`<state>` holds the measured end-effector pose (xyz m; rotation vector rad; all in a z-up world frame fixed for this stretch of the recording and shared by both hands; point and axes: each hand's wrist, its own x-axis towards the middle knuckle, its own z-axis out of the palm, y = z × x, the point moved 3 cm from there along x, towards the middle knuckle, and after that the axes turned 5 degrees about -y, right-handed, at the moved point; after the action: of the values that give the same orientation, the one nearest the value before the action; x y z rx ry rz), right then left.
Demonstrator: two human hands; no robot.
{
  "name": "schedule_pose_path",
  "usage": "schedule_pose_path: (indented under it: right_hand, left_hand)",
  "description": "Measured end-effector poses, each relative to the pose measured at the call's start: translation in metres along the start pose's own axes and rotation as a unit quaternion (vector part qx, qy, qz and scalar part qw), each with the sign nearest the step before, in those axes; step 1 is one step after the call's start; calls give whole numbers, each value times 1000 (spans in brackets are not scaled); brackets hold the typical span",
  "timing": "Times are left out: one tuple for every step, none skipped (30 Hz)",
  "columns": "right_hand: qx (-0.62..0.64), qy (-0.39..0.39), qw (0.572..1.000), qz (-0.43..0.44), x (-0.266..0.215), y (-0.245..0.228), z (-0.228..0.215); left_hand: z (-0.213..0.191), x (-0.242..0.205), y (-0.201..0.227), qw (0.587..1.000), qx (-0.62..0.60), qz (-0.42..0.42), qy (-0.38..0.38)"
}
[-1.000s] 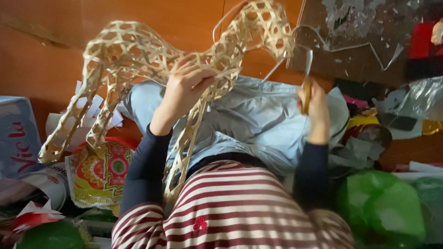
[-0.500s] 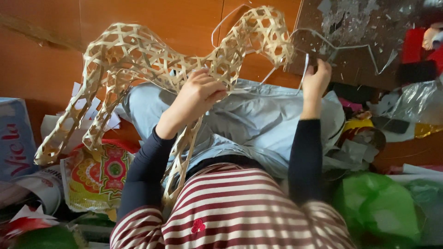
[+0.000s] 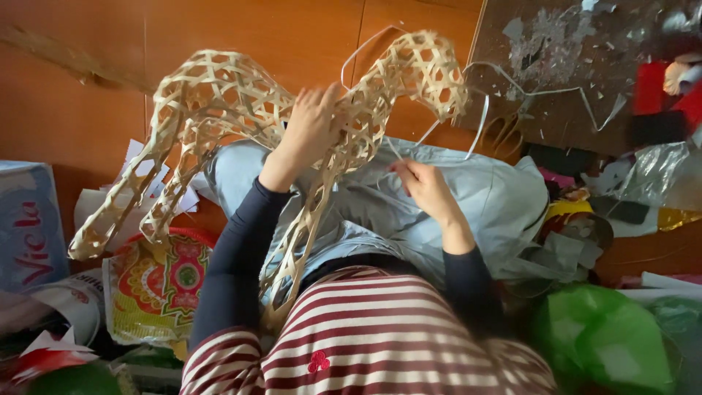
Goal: Assembling and weaving a decorative animal figure using bamboo strips and tape.
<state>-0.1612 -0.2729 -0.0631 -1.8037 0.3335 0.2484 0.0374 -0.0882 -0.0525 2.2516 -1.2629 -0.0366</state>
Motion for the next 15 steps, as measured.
schedule_pose_path:
  right_hand:
    - [-40,-5,999,32,-2,-3,-5]
    - [-79,-10,995,64,-5,-5,-10]
    - [-80,-8,995,63,-6,5,-8]
    - [-85,-18,995,51,-7,14,-5]
    - [-90,-27,995,39,-6,23,-3]
    - [-90,-26,995,37,-6,22,2]
    - [-42,-41,998,34,-5,22,7]
    - [7,-57,998,31,-4,22,12]
    - [5,-56,998,26,-4,12,15]
    - [26,-69,996,48,-3,5,19]
    - [46,-82,993,69,-1,-4,22]
    - [44,-81,994,61,-1,-7,19]
    - [74,-100,991,45,-1,-10,18]
    - [105,-120,987,30,-2,-14,17]
    - [103,-121,987,24,-1,-8,15]
  left_hand:
    - [11,0,-11,998,-29,-31,-51]
    - [21,-1,-22,991,-57,-61,-101]
    - [18,5,-18,992,-57,-59,-100]
    - [18,10,-15,985,-62,-69,-146]
    - [17,16,-12,976,-65,-79,-192]
    - [17,22,-15,977,-63,-77,-191]
    - [20,27,-18,965,-86,-90,-230]
    - [22,33,-21,952,-108,-104,-268]
    - [15,43,-26,953,-104,-102,-264]
    - [9,52,-30,941,-118,-111,-297]
    - [2,63,-35,928,-131,-119,-328]
    - [-24,83,-38,931,-126,-118,-322]
    - [-50,102,-39,948,-98,-76,-293]
    - [-78,121,-38,962,-69,-34,-263]
    - [-104,133,-36,963,-65,-35,-259]
